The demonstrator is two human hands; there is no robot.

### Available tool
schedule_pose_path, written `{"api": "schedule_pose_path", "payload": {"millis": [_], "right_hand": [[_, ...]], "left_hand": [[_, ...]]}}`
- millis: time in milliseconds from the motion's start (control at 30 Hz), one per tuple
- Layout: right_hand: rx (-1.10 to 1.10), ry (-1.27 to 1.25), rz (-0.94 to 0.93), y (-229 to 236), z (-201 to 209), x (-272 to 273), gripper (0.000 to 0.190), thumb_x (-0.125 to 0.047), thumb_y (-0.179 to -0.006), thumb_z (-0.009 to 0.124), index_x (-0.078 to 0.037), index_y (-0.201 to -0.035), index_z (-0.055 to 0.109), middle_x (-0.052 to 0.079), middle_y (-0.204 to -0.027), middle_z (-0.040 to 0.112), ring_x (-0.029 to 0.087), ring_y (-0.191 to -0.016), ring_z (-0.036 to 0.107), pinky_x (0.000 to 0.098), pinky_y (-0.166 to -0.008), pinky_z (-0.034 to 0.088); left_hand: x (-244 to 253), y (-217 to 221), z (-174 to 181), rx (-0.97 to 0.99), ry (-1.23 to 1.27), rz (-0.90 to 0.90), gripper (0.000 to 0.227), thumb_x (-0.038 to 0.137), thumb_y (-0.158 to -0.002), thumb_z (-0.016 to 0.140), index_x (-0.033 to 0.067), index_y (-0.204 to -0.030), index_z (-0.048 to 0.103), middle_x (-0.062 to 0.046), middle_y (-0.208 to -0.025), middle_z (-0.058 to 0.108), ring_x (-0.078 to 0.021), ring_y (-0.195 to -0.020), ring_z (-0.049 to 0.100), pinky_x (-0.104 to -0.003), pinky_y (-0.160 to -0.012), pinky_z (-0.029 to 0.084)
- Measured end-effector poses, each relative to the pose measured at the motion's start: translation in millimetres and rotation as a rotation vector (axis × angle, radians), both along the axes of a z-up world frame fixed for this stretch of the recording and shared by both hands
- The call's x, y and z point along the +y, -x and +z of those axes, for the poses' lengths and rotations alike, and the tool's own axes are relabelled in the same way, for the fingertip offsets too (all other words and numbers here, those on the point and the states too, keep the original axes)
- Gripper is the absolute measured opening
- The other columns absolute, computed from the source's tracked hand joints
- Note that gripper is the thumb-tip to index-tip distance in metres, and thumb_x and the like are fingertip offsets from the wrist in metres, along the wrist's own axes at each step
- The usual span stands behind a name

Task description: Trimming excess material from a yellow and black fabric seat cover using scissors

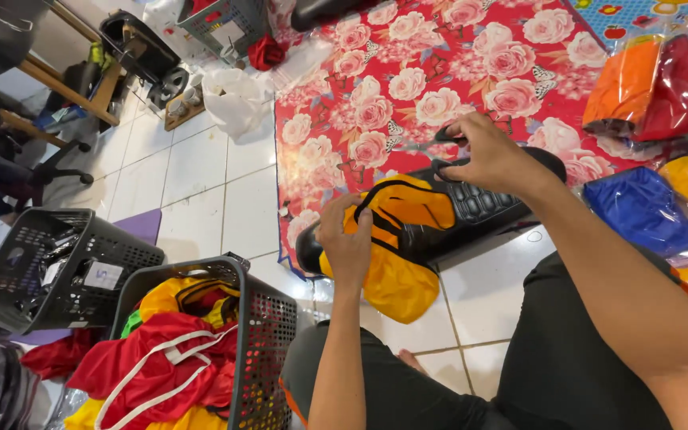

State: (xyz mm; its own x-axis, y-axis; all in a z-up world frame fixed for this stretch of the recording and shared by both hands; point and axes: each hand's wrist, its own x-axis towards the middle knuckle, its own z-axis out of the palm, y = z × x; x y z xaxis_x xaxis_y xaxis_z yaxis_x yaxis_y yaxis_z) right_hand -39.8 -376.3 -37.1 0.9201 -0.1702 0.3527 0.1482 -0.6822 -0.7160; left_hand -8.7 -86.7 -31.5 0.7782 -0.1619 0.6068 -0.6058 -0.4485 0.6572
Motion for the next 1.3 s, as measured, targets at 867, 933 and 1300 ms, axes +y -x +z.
{"api": "schedule_pose_path", "payload": {"millis": [867, 933, 1300], "right_hand": [[-0.165, 0.18, 0.211, 62.7, 40.9, 68.5, 0.045, -0.02, -0.069, 0.085, -0.011, -0.106, 0.062, 0.004, -0.11, 0.061, 0.025, -0.101, 0.067, 0.0335, -0.087, 0.055], [-0.176, 0.158, 0.218, 68.8, 54.3, 75.1, 0.043, -0.016, -0.068, 0.085, -0.01, -0.105, 0.063, 0.006, -0.108, 0.062, 0.026, -0.094, 0.068, 0.0326, -0.082, 0.057], [-0.037, 0.1, 0.114, 68.3, 63.5, 92.1, 0.044, -0.016, -0.071, 0.082, -0.006, -0.107, 0.059, 0.004, -0.109, 0.062, 0.019, -0.081, 0.057, 0.0298, -0.072, 0.049]], "left_hand": [[37.8, 27.3, 17.9, 0.575, 0.41, -0.172, 0.031, 0.008, -0.074, 0.092, 0.0069, -0.1, 0.076, -0.005, -0.077, 0.076, -0.01, -0.079, 0.073, -0.026, -0.079, 0.06], [40.5, 34.5, 28.7, 0.57, 0.407, -0.163, 0.032, 0.007, -0.073, 0.093, 0.0067, -0.099, 0.076, -0.006, -0.075, 0.076, -0.0106, -0.079, 0.074, -0.026, -0.08, 0.06], [42.2, 51.4, 50.6, 0.422, 0.394, -0.197, 0.033, -0.01, -0.074, 0.082, 0.0012, -0.101, 0.066, -0.007, -0.089, 0.074, -0.0145, -0.086, 0.077, -0.022, -0.075, 0.059]]}}
